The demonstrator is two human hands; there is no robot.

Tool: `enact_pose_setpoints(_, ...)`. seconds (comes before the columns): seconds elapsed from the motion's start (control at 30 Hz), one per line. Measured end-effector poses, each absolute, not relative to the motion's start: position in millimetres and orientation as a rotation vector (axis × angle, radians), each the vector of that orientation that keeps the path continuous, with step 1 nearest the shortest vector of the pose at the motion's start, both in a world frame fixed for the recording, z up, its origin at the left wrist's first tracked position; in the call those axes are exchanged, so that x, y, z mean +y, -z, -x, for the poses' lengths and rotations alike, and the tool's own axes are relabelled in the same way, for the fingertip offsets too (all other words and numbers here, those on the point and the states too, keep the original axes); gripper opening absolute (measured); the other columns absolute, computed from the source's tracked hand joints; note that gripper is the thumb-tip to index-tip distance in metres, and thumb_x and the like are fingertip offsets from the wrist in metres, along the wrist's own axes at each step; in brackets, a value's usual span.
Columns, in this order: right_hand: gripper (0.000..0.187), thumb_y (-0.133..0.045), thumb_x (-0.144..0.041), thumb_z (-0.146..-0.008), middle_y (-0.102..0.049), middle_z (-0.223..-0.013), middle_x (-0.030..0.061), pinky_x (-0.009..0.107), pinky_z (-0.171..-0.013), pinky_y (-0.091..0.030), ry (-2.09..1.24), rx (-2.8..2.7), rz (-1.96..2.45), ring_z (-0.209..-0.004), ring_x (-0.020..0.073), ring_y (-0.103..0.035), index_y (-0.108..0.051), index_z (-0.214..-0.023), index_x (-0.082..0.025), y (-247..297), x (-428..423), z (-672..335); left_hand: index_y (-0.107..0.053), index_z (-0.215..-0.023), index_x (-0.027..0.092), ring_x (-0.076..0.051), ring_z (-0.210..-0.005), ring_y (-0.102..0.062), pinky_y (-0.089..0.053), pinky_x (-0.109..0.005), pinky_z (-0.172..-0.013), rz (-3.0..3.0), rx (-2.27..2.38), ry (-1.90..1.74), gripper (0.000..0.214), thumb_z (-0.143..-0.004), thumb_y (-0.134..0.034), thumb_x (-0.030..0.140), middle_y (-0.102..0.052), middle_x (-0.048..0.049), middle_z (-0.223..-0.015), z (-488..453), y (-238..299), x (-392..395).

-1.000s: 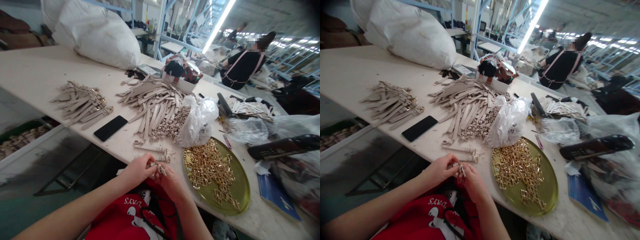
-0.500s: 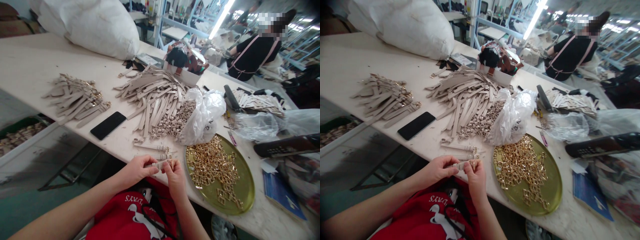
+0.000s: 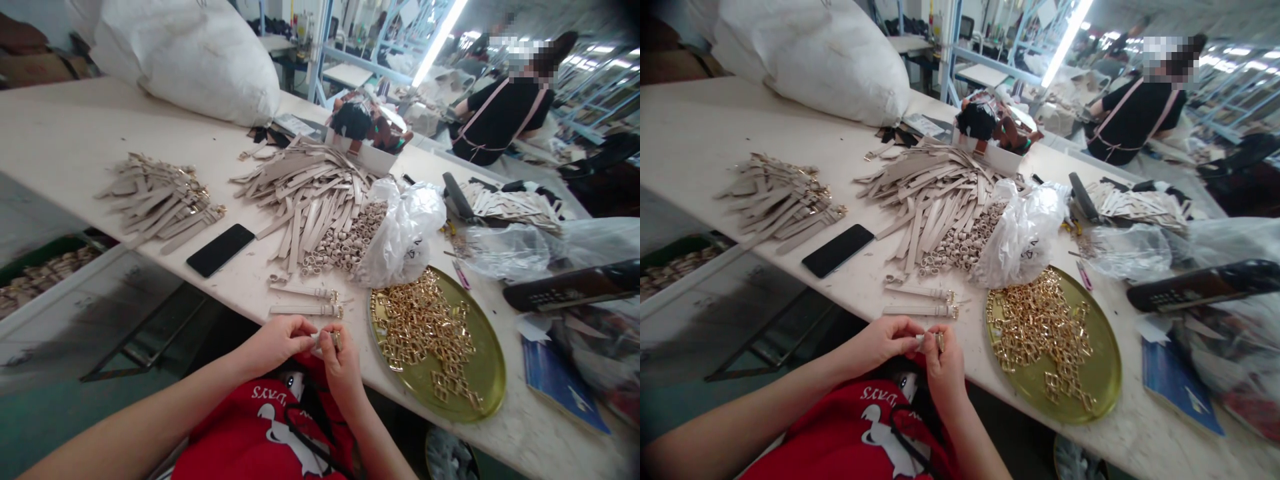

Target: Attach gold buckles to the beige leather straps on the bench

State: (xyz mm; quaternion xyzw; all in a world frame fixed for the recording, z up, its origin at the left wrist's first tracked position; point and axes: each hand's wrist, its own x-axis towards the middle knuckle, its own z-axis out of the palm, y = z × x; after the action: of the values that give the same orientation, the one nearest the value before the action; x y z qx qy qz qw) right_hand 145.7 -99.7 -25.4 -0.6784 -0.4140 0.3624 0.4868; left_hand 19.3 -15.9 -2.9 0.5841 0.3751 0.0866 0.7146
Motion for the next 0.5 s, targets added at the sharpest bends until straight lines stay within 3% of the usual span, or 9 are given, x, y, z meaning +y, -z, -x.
enact_pose_setpoints(0.5, 0.020, -0.040, -0.040, -0.085, -0.049, -0.063, -0.0022, 0.026, -0.055, -0.034, -0.673, -0.921, 1.750, -0.057, 0.0151, -0.047, -0.045, -0.080, -0.022, 35.3, -108.7, -126.1, -0.059, -0.089, 0.012, -0.017, -0.072, -0.061, -0.046, -0.026, -0.064, -1.396, 0.836, -0.238, 0.027, -0.074, -0.054, 0.033, -0.067, -0.0053, -0.081, -21.8, 5.7, -34.9)
